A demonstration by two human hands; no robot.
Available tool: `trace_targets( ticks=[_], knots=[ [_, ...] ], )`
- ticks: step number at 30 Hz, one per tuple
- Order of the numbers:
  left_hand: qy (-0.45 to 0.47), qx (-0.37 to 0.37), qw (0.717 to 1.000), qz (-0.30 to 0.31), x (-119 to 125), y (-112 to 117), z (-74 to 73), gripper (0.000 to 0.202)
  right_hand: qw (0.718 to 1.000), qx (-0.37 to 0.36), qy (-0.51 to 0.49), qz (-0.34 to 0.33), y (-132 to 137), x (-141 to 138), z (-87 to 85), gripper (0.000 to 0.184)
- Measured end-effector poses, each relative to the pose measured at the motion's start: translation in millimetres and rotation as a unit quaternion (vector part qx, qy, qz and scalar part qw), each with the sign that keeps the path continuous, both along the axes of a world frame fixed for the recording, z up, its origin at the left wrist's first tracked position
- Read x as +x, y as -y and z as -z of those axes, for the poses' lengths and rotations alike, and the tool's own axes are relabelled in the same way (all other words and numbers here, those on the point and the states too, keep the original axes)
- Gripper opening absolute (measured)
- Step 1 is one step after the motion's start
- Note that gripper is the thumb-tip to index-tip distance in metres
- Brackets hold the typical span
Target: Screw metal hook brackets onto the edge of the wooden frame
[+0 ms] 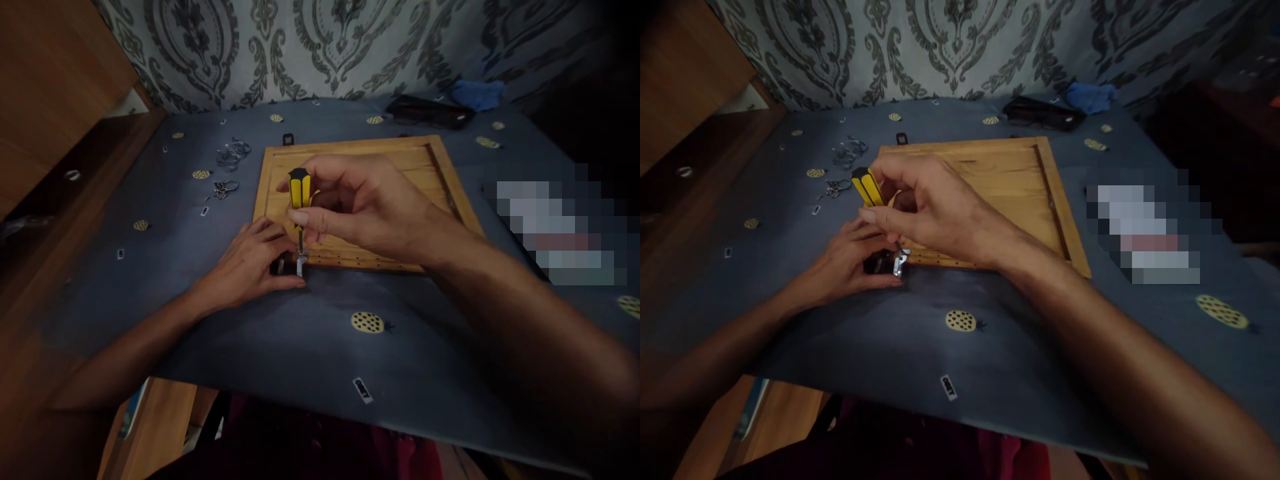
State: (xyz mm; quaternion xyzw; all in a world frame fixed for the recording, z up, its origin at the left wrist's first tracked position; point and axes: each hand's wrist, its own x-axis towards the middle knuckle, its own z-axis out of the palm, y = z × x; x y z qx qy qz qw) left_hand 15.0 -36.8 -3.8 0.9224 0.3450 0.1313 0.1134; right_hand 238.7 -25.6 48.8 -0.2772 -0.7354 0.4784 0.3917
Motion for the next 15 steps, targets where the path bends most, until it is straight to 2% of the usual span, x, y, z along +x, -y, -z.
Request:
trace_targets(
  ticks=[2,4,12,15],
  knots=[
    [0.003,0.004,1.0,0.002,-0.4,-0.1,0.4,0.043,1.0,0.013,0.003,-0.008,0.2,0.2,-1.2,0.02],
    [0.005,0.008,1.0,0.003,-0.6,-0.3,0.7,0.044,1.0,0.018,-0.003,0.006,1.4,-2.5,-0.4,0.024],
    [0.004,0.002,1.0,0.0,0.1,0.1,-1.2,0.041,0.984,0.065,-0.028,0.166,6.3,-11.8,2.6,0.051],
    [0.011,0.001,1.0,0.003,0.1,0.3,-2.2,0.043,0.98,0.082,-0.025,0.177,4.6,-6.3,-1.3,0.058]
  ],
)
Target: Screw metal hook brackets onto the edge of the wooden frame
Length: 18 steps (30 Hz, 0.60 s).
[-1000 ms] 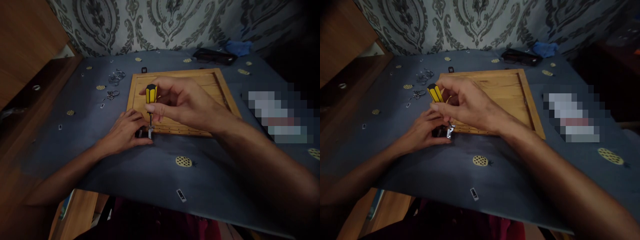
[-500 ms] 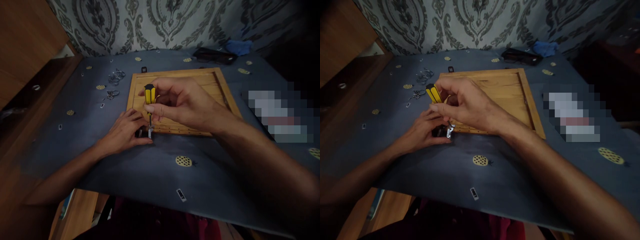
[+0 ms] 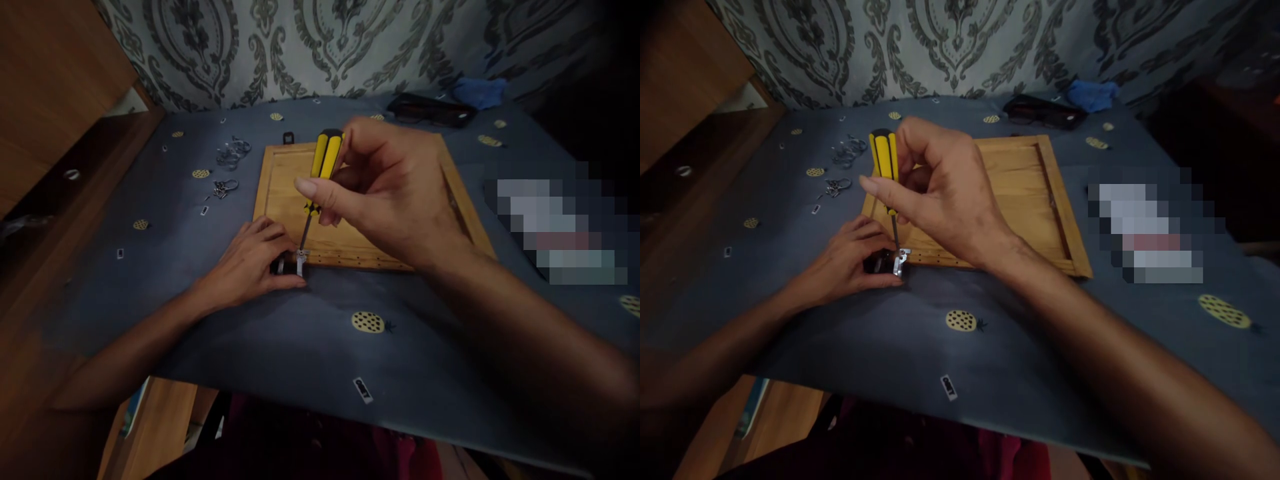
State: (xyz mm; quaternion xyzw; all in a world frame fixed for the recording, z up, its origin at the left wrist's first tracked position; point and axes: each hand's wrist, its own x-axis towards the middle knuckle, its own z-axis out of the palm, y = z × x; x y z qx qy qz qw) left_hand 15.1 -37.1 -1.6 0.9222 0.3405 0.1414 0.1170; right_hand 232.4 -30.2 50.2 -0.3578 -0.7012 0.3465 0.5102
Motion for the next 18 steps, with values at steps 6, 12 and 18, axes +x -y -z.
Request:
trace_targets(
  ticks=[6,12,18],
  knots=[
    [-0.003,-0.004,1.0,0.002,-0.5,-0.1,-0.2,0.042,1.0,-0.011,0.008,-0.022,-2.1,-0.6,2.5,0.054],
    [0.005,0.0,1.0,0.003,-0.3,0.4,1.9,0.043,1.0,-0.02,0.009,-0.022,-3.9,-3.5,8.4,0.058],
    [0.002,-0.001,1.0,0.001,-0.1,0.0,1.8,0.043,0.999,-0.012,0.027,-0.02,-3.8,-3.3,9.8,0.059]
  ],
)
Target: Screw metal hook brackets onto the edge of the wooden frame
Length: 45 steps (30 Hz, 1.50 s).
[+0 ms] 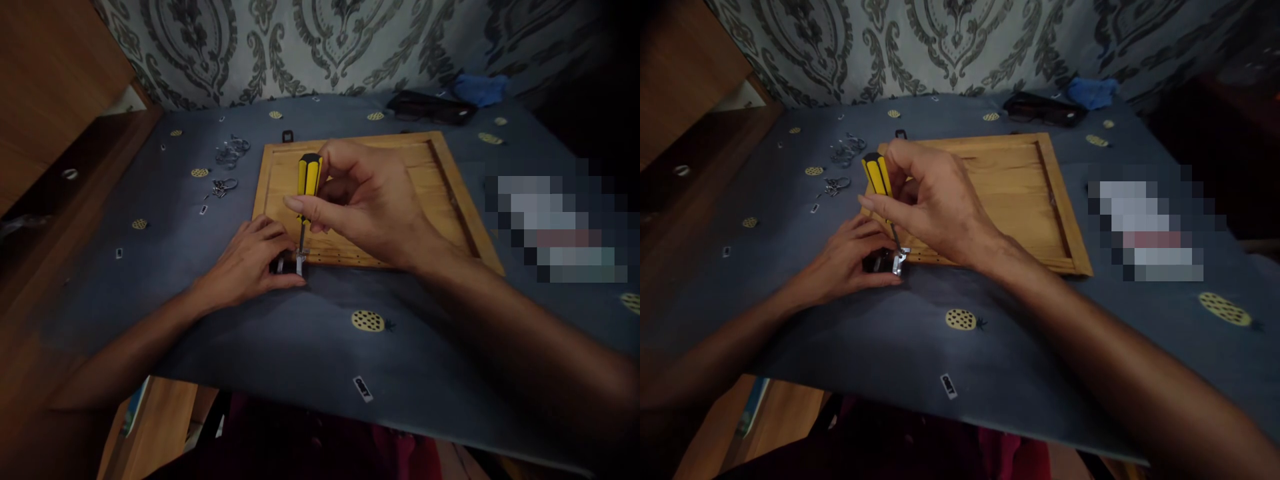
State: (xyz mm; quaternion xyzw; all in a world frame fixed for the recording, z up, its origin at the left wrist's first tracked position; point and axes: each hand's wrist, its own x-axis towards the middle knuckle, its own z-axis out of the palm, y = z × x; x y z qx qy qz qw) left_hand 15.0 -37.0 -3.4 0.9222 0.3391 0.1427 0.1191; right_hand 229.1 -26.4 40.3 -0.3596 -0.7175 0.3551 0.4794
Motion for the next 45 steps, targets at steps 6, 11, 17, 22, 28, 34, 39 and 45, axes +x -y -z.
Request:
trace_targets(
  ticks=[6,11,17,22,28,34,39,45],
  knots=[
    [-0.009,-0.008,1.0,-0.003,0.5,0.6,-1.6,0.042,0.999,0.025,0.036,0.013,1.6,1.2,-2.1,0.048],
    [-0.001,-0.006,1.0,0.001,0.5,0.4,-1.6,0.041,0.996,0.035,0.082,0.007,0.9,-0.5,1.1,0.036],
    [-0.008,-0.004,1.0,-0.002,0.1,0.1,-1.2,0.043,0.998,0.032,0.042,0.038,3.8,1.8,-2.0,0.05],
    [0.0,0.011,1.0,-0.001,-0.3,-0.3,1.3,0.044,0.998,0.019,0.048,0.036,4.9,4.0,-5.7,0.048],
    [0.002,0.011,1.0,0.001,-0.3,-0.4,2.4,0.044,0.998,0.037,0.041,0.028,2.1,1.7,0.2,0.047],
    [0.001,0.002,1.0,0.0,-0.2,0.0,0.9,0.044,0.997,0.039,0.051,0.036,2.2,1.8,-0.5,0.045],
    [0.007,0.004,1.0,0.0,-0.3,0.8,0.1,0.043,0.997,0.033,0.051,0.044,0.5,3.5,-0.6,0.042],
    [0.02,0.017,1.0,0.01,-1.1,-0.1,2.6,0.046,0.998,0.032,0.046,0.043,-3.3,6.0,2.1,0.042]
  ],
)
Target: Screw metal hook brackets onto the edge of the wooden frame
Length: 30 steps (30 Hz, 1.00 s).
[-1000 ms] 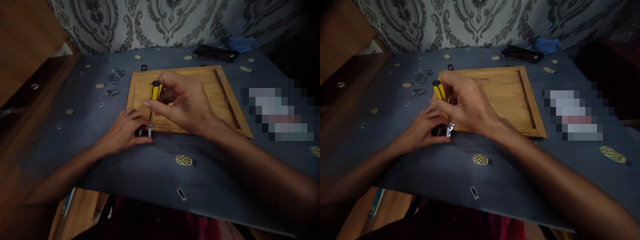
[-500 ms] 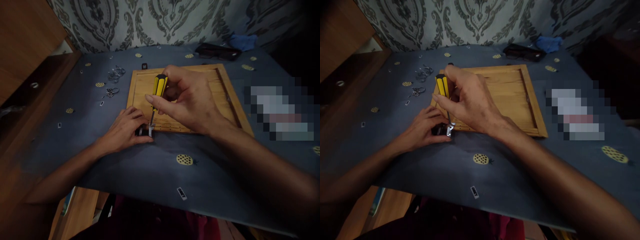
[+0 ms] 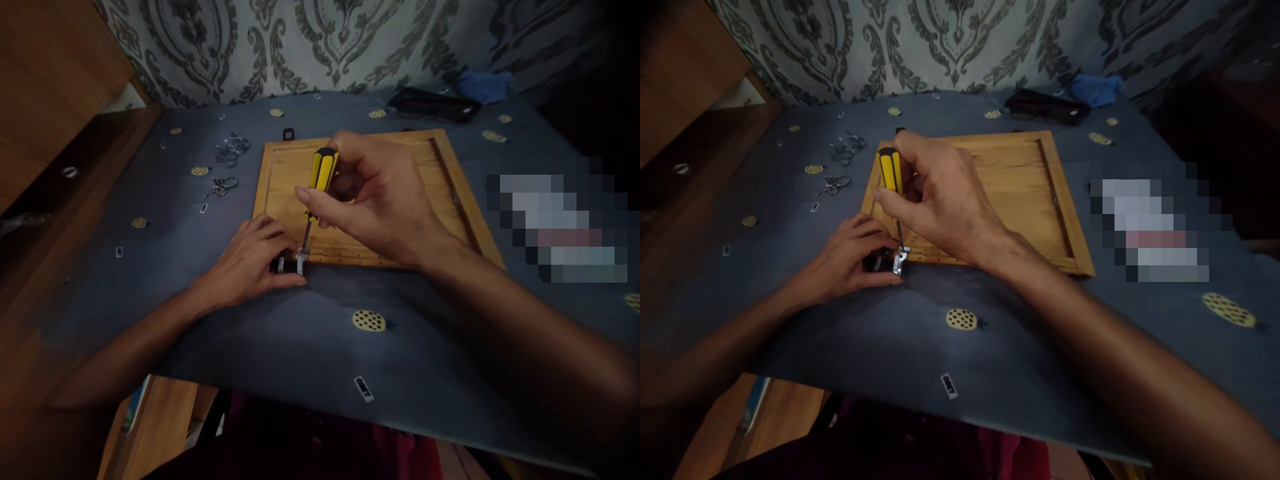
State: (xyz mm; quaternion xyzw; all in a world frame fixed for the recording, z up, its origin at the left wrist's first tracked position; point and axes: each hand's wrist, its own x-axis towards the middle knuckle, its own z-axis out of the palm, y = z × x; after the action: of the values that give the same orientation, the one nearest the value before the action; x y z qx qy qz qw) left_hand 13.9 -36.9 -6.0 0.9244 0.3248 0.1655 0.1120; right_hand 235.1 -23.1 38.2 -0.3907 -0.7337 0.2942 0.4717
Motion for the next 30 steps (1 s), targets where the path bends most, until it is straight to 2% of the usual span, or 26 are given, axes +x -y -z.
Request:
trace_targets(
  ticks=[5,13,18,24,27,30],
  knots=[
    [0.009,0.008,1.0,0.007,-0.8,-0.3,0.7,0.046,1.0,0.014,-0.014,-0.01,0.0,-2.1,3.3,0.046],
    [0.006,0.016,1.0,0.004,-0.7,-0.9,2.2,0.046,0.999,0.04,0.004,-0.023,2.1,-1.6,1.4,0.038],
    [0.003,0.014,1.0,0.008,-0.7,-1.2,2.6,0.046,0.991,0.042,0.065,-0.111,2.5,7.0,-7.7,0.026],
    [-0.003,0.013,1.0,0.003,-0.1,-2.2,1.7,0.044,0.977,-0.017,0.055,-0.205,1.0,18.0,-21.2,0.007],
    [-0.011,0.004,1.0,-0.001,-0.2,-2.1,1.2,0.044,0.973,-0.043,0.081,-0.213,1.3,19.4,-23.1,0.012],
    [-0.005,0.001,1.0,0.001,-0.7,-1.5,1.3,0.043,0.983,-0.03,0.06,-0.169,3.1,12.7,-17.2,0.026]
  ],
)
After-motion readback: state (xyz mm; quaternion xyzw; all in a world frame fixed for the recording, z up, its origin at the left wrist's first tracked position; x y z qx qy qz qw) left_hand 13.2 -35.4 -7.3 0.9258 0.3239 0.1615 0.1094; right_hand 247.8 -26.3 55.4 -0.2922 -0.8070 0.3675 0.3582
